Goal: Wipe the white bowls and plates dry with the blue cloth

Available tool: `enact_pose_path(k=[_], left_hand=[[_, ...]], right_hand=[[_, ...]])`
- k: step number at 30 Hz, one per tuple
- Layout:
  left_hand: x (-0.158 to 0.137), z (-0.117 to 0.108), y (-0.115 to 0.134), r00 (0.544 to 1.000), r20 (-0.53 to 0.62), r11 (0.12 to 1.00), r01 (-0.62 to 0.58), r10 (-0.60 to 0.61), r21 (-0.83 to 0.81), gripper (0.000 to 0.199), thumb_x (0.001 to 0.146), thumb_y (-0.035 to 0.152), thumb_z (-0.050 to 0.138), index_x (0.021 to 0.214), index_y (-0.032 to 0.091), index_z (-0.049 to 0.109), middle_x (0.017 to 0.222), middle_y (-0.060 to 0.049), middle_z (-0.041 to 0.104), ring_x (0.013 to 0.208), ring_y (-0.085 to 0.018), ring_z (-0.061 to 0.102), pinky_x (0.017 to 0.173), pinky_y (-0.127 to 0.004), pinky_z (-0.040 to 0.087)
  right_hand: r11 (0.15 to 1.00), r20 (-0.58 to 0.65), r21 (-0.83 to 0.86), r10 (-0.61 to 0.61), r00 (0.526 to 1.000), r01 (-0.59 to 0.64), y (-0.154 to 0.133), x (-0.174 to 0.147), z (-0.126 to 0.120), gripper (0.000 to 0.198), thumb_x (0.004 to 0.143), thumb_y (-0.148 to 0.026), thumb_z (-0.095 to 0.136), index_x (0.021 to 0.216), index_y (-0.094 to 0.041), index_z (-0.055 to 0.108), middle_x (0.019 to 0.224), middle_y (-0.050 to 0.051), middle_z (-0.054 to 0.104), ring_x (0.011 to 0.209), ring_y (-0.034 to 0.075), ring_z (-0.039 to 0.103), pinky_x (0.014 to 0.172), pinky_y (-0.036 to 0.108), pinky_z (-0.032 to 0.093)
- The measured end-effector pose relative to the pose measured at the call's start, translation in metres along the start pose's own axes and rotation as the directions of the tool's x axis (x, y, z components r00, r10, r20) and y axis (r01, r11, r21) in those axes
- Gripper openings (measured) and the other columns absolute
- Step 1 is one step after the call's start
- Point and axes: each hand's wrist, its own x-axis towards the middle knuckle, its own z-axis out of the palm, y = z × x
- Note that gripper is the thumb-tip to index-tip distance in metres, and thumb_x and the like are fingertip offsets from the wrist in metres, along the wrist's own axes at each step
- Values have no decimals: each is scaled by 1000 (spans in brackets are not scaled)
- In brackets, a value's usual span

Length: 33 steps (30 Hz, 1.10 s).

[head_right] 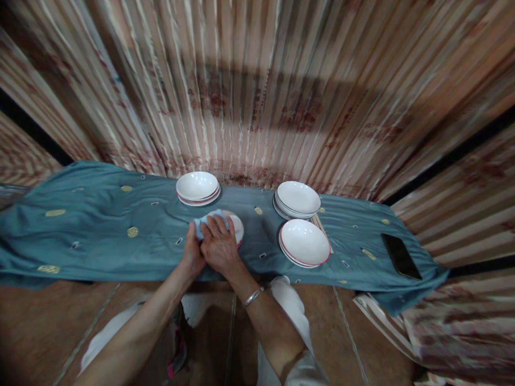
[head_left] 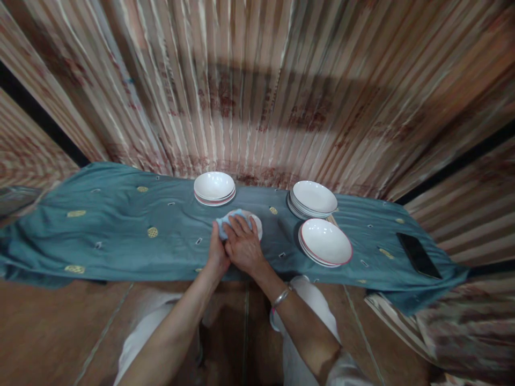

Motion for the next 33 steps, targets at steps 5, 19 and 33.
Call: enact_pose_path(k=[5,19,33], left_hand=[[-7,7,-3,997,70,1000,27,-26,-10,46,100,45,37,123,16,64,111,-8,74,127,-23,59,111,-36,43],[-6,8,-6,988,149,994,22,-38,105,53,97,47,45,129,9,62,115,-12,74,124,-28,60,108,-38,46],[-7,10,-5,983,170,994,55,-71,98,62,100,49,34,144,9,50,122,-15,72,123,-32,62,109,-45,46]], right_hand=[[998,-15,1,62,998,-62,0,13,-7,40,93,-23,52,131,-20,60,141,10,58,138,27,41,123,51,12],[964,-51,93,253,966,-248,24,27,-29,35,94,-22,48,125,-19,64,136,12,62,130,27,51,117,50,24],[775,44,448,478,877,-445,76,17,-22,39,93,-24,41,122,-21,67,122,6,71,112,22,64,101,36,47]])
